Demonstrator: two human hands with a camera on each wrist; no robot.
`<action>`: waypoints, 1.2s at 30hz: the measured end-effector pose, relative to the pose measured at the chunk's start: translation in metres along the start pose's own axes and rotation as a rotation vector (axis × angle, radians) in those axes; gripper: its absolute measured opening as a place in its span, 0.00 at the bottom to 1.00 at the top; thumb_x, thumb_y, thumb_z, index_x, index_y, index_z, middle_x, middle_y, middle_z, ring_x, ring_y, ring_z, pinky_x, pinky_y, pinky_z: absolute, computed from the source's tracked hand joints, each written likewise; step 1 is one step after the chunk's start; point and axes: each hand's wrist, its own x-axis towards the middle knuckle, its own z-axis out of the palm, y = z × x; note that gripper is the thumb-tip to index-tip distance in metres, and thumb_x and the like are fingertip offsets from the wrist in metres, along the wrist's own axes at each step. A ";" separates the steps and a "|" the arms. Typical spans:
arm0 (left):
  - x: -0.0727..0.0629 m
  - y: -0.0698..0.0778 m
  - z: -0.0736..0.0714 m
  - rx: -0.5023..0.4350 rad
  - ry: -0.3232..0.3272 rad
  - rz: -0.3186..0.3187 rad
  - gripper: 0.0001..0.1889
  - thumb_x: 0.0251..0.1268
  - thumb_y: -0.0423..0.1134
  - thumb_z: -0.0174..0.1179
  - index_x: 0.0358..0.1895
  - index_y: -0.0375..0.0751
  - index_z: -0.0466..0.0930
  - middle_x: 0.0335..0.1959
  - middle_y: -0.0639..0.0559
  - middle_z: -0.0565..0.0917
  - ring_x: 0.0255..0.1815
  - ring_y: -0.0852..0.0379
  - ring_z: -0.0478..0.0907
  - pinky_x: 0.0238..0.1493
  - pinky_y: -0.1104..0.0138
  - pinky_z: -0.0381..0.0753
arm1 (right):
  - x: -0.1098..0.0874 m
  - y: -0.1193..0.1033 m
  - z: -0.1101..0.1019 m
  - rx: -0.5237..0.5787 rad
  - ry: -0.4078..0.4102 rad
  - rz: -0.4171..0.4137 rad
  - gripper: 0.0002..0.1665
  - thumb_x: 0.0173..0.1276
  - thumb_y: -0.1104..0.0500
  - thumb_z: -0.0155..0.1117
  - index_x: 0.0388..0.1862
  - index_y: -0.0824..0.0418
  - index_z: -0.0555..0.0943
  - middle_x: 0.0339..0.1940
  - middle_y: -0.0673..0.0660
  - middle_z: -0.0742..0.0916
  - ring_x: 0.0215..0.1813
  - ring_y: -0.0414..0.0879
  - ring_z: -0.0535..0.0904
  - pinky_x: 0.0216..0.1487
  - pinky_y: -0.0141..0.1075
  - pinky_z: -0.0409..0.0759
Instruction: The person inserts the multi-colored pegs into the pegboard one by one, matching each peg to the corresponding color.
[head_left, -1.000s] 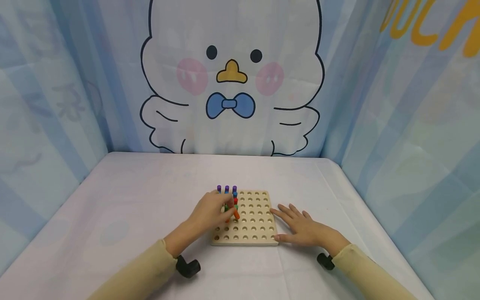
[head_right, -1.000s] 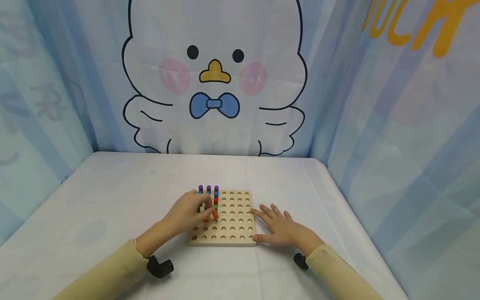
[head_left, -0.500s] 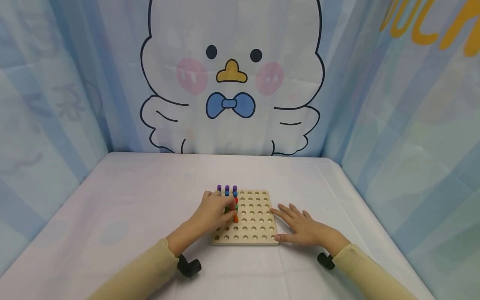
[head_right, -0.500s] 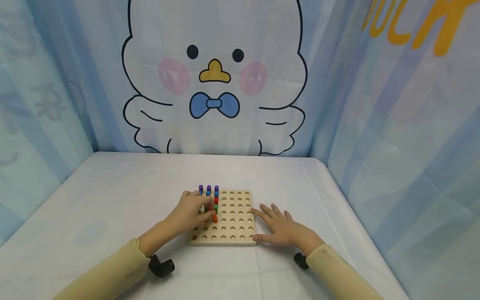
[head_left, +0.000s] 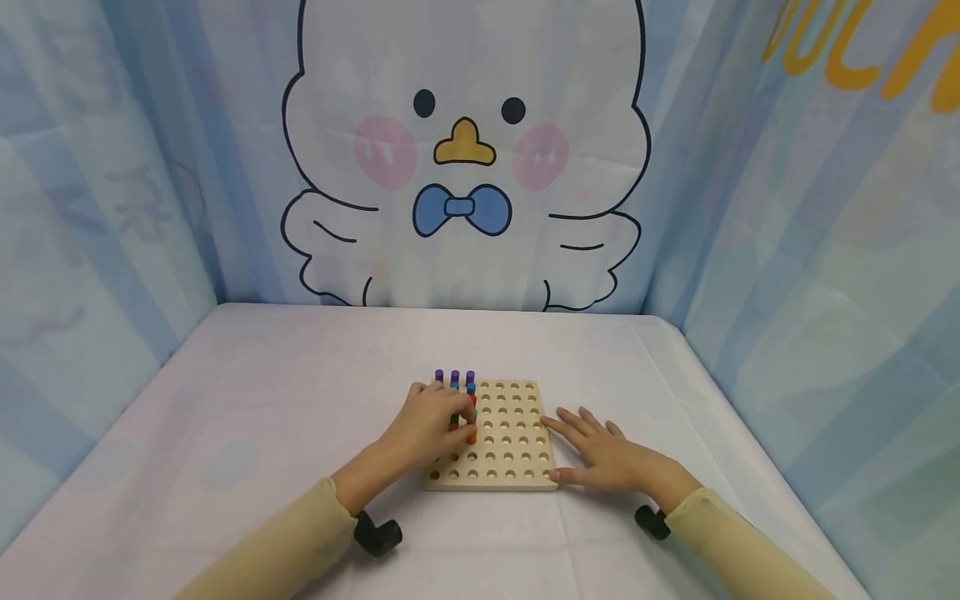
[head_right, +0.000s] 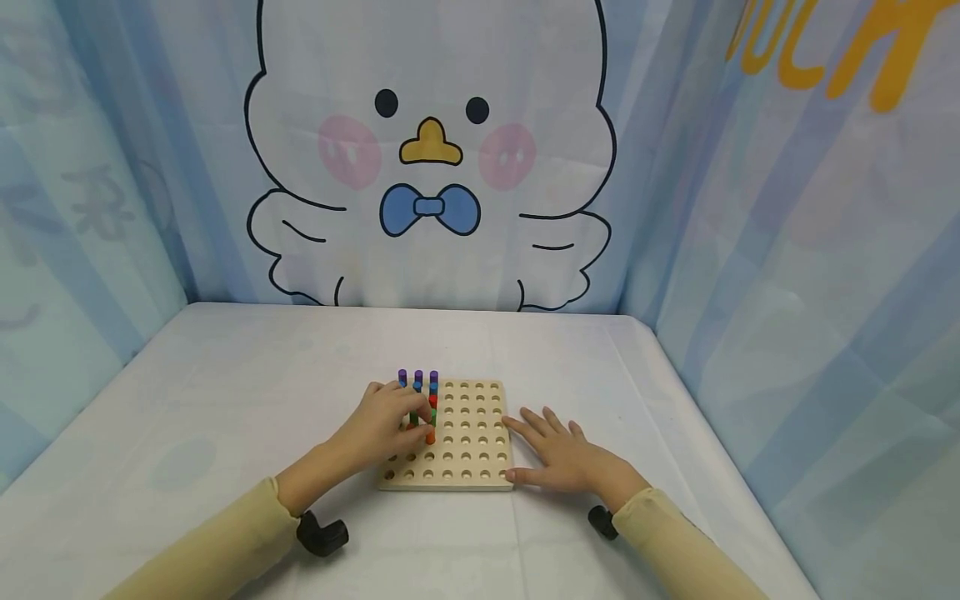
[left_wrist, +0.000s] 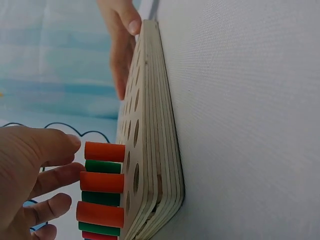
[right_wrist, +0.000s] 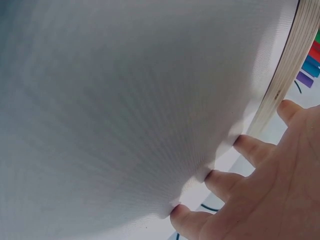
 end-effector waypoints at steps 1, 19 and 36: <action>0.000 0.000 -0.001 0.001 0.004 0.002 0.07 0.63 0.45 0.74 0.34 0.55 0.83 0.37 0.57 0.87 0.38 0.58 0.70 0.52 0.53 0.68 | 0.000 0.000 0.000 0.001 0.003 -0.004 0.52 0.70 0.24 0.54 0.85 0.41 0.52 0.87 0.61 0.55 0.85 0.70 0.43 0.74 0.77 0.43; -0.015 -0.013 -0.021 0.027 0.011 -0.118 0.07 0.62 0.43 0.73 0.33 0.54 0.83 0.36 0.60 0.87 0.37 0.59 0.73 0.44 0.62 0.75 | -0.001 -0.003 -0.004 0.012 0.008 -0.019 0.52 0.71 0.25 0.55 0.85 0.43 0.52 0.86 0.62 0.55 0.85 0.72 0.43 0.73 0.78 0.43; -0.025 -0.029 -0.027 -0.026 -0.173 -0.334 0.14 0.62 0.42 0.74 0.45 0.45 0.81 0.41 0.52 0.82 0.40 0.56 0.75 0.48 0.61 0.82 | -0.001 -0.002 -0.001 0.009 -0.005 -0.005 0.53 0.70 0.25 0.55 0.86 0.44 0.52 0.86 0.62 0.55 0.84 0.72 0.44 0.73 0.78 0.44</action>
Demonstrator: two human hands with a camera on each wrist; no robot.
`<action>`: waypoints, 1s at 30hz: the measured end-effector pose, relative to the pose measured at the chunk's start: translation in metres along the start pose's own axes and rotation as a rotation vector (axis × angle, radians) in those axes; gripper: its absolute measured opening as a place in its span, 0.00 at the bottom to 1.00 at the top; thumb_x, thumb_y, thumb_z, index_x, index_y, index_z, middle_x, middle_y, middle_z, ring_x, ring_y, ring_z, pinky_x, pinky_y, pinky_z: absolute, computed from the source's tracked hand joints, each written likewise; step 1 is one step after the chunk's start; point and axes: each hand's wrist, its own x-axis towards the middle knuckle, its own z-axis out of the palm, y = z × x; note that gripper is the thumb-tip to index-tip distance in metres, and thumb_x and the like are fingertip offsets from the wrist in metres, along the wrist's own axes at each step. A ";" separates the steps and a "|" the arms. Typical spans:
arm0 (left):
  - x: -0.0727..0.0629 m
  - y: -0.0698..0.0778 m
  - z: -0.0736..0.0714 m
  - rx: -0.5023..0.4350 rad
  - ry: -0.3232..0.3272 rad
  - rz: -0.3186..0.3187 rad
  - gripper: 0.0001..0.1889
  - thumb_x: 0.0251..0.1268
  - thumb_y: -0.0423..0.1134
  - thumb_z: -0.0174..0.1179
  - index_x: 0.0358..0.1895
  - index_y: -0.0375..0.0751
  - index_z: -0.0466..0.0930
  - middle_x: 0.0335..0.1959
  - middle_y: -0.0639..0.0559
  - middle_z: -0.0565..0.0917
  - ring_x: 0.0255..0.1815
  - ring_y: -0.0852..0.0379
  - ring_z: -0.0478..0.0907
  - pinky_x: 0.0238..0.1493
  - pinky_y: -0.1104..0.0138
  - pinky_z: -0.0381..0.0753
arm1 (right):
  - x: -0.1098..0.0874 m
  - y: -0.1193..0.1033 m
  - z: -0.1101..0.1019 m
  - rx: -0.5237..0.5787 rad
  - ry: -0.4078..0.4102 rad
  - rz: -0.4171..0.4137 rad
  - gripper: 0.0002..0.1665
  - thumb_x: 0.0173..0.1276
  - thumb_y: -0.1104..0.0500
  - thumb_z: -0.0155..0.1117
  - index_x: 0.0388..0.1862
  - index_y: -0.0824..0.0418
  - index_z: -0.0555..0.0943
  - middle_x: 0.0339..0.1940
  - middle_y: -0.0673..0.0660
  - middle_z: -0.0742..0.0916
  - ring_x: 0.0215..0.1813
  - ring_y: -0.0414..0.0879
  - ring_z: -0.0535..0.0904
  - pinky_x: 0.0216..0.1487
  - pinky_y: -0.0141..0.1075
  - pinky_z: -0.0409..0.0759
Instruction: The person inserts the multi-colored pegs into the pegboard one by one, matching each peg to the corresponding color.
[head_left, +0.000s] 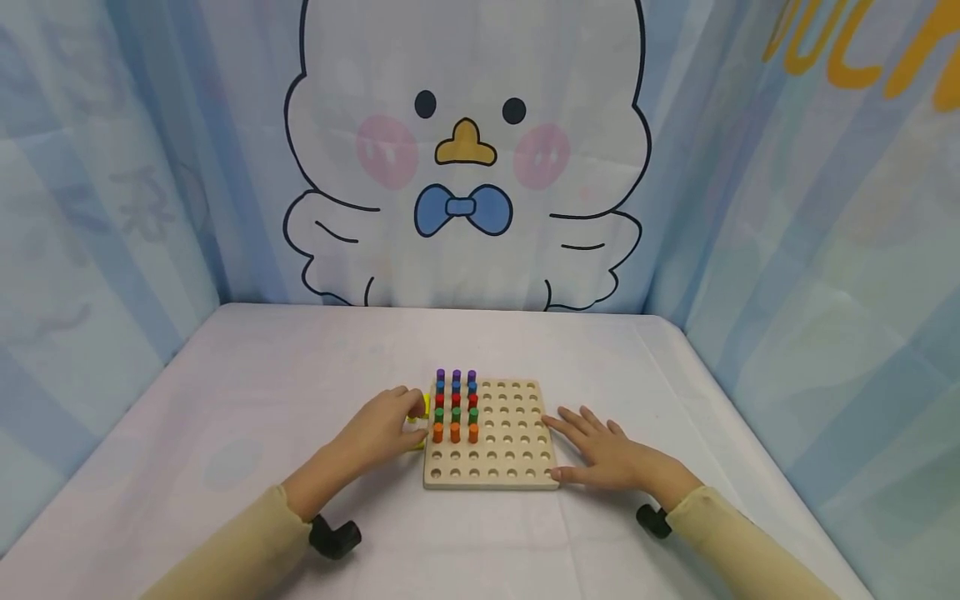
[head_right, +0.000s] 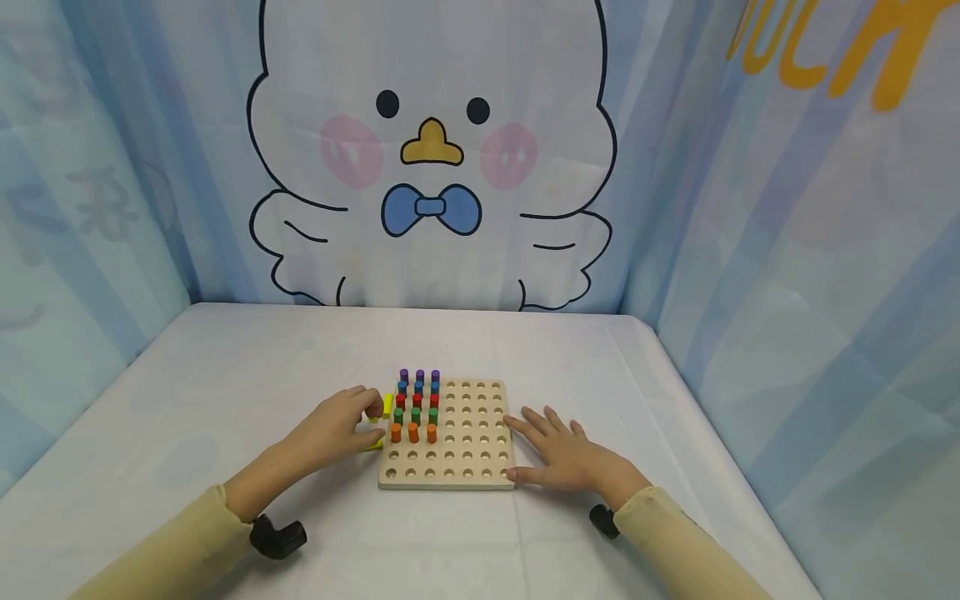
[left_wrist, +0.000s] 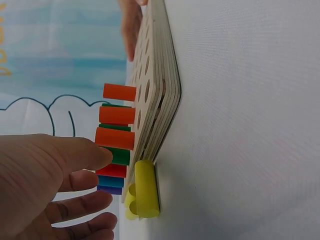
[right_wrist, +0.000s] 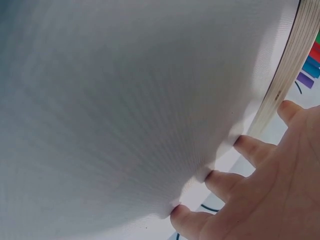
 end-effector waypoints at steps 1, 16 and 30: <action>0.000 -0.001 0.001 0.004 -0.011 -0.006 0.14 0.61 0.42 0.75 0.45 0.45 0.81 0.40 0.53 0.81 0.40 0.56 0.75 0.49 0.61 0.83 | 0.000 0.000 0.000 0.000 0.000 -0.001 0.53 0.71 0.25 0.55 0.86 0.44 0.52 0.86 0.63 0.55 0.84 0.72 0.44 0.73 0.78 0.44; 0.001 -0.005 0.008 -0.010 -0.145 -0.010 0.12 0.61 0.28 0.71 0.41 0.44 0.79 0.36 0.53 0.78 0.38 0.57 0.75 0.47 0.61 0.82 | 0.000 0.001 0.001 0.003 -0.002 0.010 0.53 0.70 0.24 0.54 0.86 0.42 0.52 0.87 0.60 0.54 0.85 0.70 0.43 0.74 0.77 0.43; -0.004 -0.010 0.007 0.031 -0.125 0.038 0.11 0.66 0.27 0.65 0.42 0.51 0.82 0.40 0.52 0.78 0.39 0.55 0.74 0.50 0.59 0.82 | 0.001 0.002 0.002 -0.012 0.003 0.013 0.53 0.70 0.23 0.54 0.85 0.41 0.52 0.87 0.60 0.54 0.85 0.69 0.43 0.74 0.76 0.44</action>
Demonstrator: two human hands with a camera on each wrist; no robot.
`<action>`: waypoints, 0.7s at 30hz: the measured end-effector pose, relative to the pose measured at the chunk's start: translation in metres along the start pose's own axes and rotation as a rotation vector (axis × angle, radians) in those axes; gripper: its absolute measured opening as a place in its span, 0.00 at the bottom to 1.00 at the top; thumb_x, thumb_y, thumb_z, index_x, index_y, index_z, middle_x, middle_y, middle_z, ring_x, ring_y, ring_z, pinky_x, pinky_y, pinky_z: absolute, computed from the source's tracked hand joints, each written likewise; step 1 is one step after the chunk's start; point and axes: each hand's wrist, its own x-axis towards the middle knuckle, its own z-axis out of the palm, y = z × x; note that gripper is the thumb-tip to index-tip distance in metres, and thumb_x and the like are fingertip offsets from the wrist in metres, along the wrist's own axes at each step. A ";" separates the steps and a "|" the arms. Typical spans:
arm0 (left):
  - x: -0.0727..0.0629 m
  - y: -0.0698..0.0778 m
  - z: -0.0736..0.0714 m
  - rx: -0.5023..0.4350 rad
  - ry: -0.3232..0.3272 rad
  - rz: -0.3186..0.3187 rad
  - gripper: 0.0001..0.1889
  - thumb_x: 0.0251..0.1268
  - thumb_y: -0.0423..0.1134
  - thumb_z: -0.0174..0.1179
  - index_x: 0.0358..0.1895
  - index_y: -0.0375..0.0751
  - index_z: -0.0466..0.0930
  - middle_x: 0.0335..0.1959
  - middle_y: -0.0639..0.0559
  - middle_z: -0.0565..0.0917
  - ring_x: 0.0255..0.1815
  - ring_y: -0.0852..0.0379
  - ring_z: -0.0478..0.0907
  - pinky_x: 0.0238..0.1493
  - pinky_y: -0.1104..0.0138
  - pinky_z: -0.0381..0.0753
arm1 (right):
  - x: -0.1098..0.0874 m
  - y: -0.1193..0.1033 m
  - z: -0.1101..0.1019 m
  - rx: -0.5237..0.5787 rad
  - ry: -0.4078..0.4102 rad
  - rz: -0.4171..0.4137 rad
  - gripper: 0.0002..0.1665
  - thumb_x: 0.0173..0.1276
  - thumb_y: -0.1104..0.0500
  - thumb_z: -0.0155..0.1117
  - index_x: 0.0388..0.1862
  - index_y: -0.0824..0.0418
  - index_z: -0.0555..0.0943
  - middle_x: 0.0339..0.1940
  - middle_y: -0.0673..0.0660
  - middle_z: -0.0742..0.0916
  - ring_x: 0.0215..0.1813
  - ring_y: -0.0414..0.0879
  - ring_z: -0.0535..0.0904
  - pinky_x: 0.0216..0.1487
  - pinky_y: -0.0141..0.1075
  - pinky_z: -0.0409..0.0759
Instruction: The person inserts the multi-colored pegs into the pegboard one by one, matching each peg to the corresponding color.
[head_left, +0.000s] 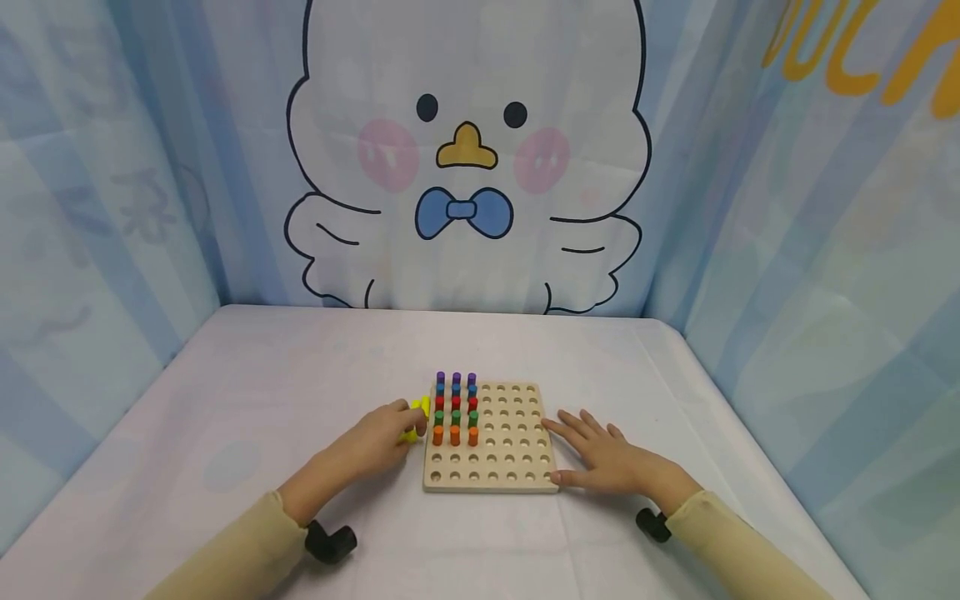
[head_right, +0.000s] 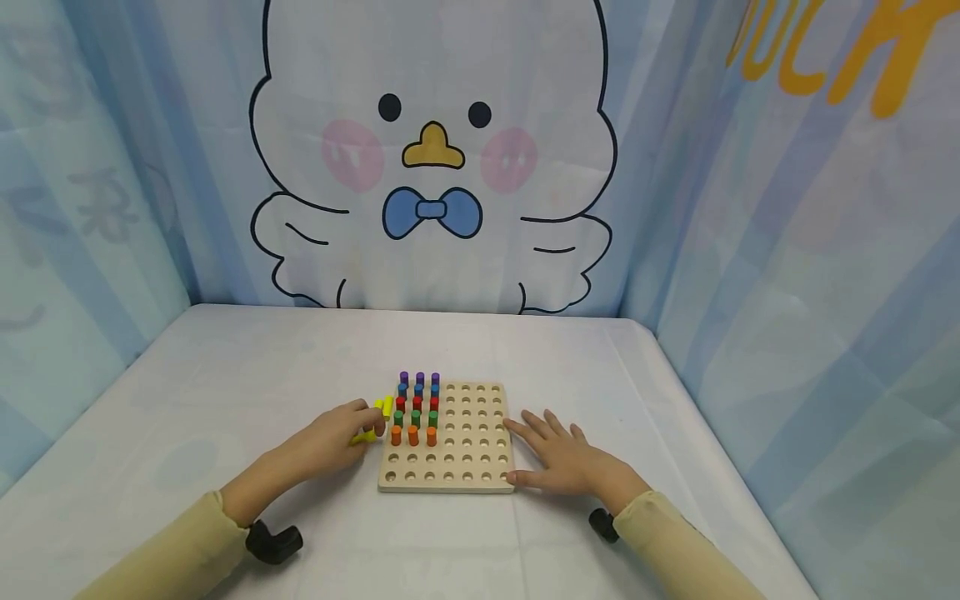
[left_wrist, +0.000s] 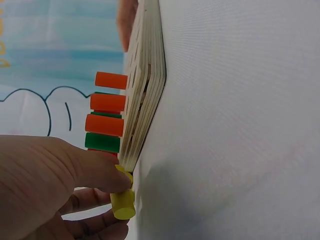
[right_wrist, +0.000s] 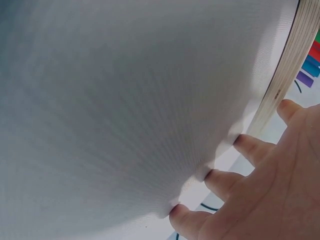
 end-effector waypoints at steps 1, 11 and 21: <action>0.000 0.001 -0.001 0.000 0.001 -0.007 0.11 0.66 0.28 0.65 0.42 0.51 0.82 0.41 0.52 0.79 0.39 0.56 0.74 0.51 0.59 0.83 | 0.000 0.000 0.000 0.002 0.000 -0.002 0.53 0.70 0.23 0.54 0.85 0.42 0.52 0.87 0.60 0.55 0.85 0.70 0.43 0.74 0.77 0.44; -0.003 0.008 -0.008 0.010 0.052 -0.005 0.09 0.66 0.29 0.66 0.43 0.47 0.80 0.41 0.53 0.81 0.39 0.56 0.76 0.50 0.58 0.84 | -0.002 -0.004 -0.003 0.019 -0.006 -0.009 0.53 0.70 0.24 0.55 0.85 0.42 0.52 0.87 0.61 0.55 0.85 0.71 0.44 0.73 0.77 0.44; -0.005 0.012 -0.014 0.019 0.151 0.058 0.11 0.63 0.37 0.72 0.39 0.51 0.77 0.34 0.60 0.79 0.34 0.60 0.73 0.42 0.64 0.79 | -0.002 -0.004 -0.002 0.014 -0.012 0.001 0.52 0.70 0.24 0.55 0.85 0.41 0.52 0.87 0.60 0.54 0.85 0.70 0.43 0.74 0.77 0.43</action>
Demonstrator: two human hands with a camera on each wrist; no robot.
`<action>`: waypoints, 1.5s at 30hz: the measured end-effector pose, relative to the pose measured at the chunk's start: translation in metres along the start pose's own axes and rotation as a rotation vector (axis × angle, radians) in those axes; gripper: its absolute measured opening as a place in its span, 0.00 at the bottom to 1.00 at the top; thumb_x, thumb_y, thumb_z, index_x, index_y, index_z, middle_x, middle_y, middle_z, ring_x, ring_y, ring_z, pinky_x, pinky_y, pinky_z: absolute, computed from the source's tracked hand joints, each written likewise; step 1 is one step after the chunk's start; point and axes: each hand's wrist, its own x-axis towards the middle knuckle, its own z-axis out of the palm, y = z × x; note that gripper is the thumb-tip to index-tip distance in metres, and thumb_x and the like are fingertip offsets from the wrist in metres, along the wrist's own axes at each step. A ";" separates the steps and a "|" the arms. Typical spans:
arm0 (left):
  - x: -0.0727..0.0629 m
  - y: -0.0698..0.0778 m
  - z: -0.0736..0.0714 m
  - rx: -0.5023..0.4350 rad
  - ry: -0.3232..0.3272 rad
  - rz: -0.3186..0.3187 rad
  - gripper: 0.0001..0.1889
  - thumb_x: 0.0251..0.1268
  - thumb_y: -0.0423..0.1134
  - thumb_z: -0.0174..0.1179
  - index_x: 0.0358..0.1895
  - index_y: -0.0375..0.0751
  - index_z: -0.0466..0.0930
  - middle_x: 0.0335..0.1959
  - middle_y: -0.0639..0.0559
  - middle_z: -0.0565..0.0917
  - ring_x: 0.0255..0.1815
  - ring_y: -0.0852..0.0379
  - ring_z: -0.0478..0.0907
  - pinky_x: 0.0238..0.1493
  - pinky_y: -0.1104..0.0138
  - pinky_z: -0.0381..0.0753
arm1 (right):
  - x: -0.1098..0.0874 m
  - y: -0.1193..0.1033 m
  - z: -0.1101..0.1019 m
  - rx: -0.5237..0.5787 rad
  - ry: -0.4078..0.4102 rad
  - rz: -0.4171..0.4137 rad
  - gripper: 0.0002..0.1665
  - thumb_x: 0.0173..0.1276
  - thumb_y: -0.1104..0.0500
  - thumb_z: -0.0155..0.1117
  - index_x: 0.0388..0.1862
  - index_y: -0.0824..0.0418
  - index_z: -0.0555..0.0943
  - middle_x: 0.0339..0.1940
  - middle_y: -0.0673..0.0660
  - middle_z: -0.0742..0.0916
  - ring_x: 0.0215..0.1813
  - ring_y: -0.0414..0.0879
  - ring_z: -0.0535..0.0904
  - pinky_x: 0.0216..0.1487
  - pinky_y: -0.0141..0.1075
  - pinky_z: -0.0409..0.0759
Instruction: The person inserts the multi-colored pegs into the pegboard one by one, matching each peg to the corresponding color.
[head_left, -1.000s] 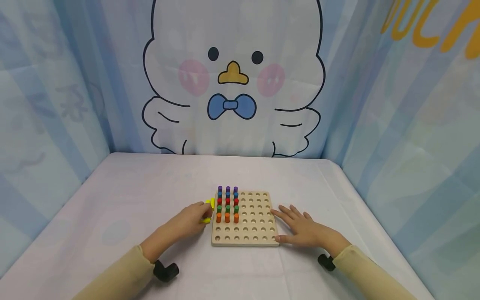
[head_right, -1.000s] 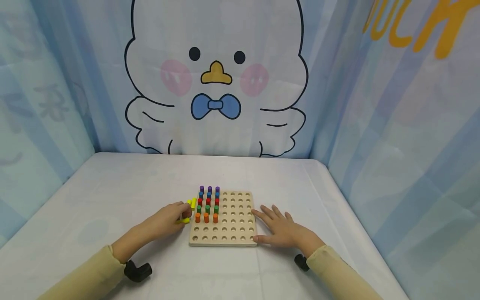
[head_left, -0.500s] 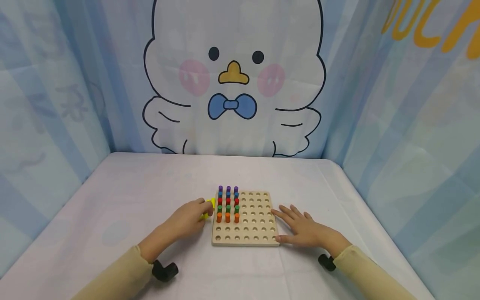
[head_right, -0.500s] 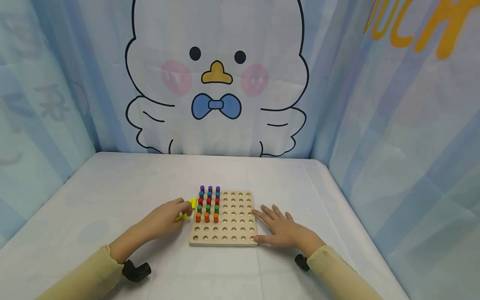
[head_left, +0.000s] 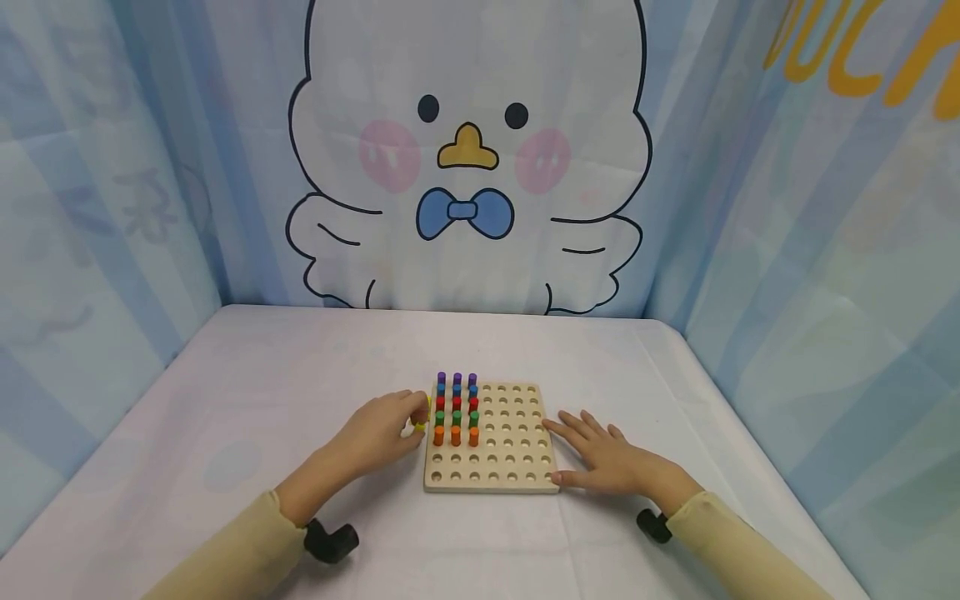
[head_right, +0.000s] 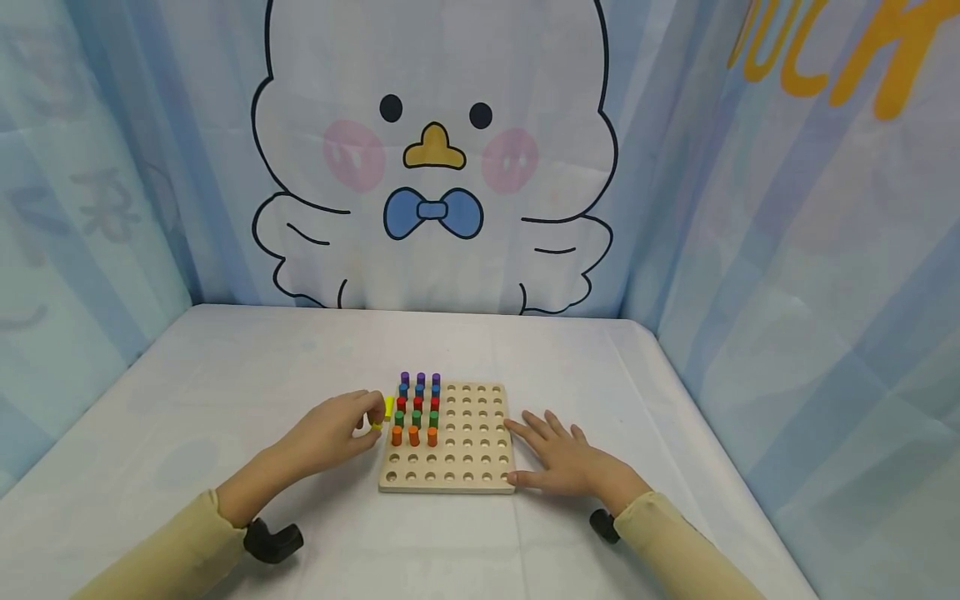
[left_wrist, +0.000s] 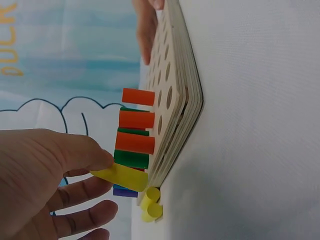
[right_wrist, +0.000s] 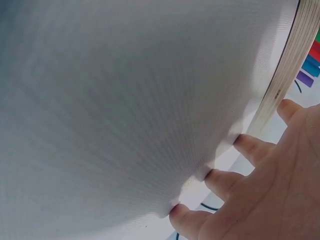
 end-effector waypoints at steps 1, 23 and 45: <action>0.000 0.000 0.000 -0.003 0.008 0.009 0.11 0.63 0.38 0.72 0.38 0.51 0.76 0.34 0.60 0.79 0.34 0.60 0.73 0.42 0.65 0.78 | 0.000 0.000 0.000 -0.001 0.002 -0.001 0.52 0.70 0.24 0.55 0.85 0.41 0.52 0.87 0.60 0.54 0.85 0.70 0.43 0.74 0.77 0.43; 0.002 0.011 0.006 -0.049 0.012 0.024 0.09 0.66 0.43 0.71 0.31 0.52 0.79 0.27 0.62 0.80 0.30 0.61 0.73 0.35 0.67 0.76 | 0.000 0.002 0.000 -0.003 0.016 -0.011 0.52 0.70 0.24 0.55 0.85 0.43 0.52 0.86 0.62 0.55 0.84 0.72 0.44 0.73 0.78 0.44; 0.001 0.011 0.006 -0.034 0.035 0.053 0.10 0.64 0.43 0.73 0.31 0.52 0.80 0.27 0.63 0.81 0.31 0.61 0.73 0.37 0.67 0.77 | -0.001 -0.001 -0.001 -0.007 0.015 -0.012 0.53 0.70 0.25 0.55 0.85 0.44 0.52 0.86 0.62 0.56 0.84 0.72 0.45 0.72 0.78 0.44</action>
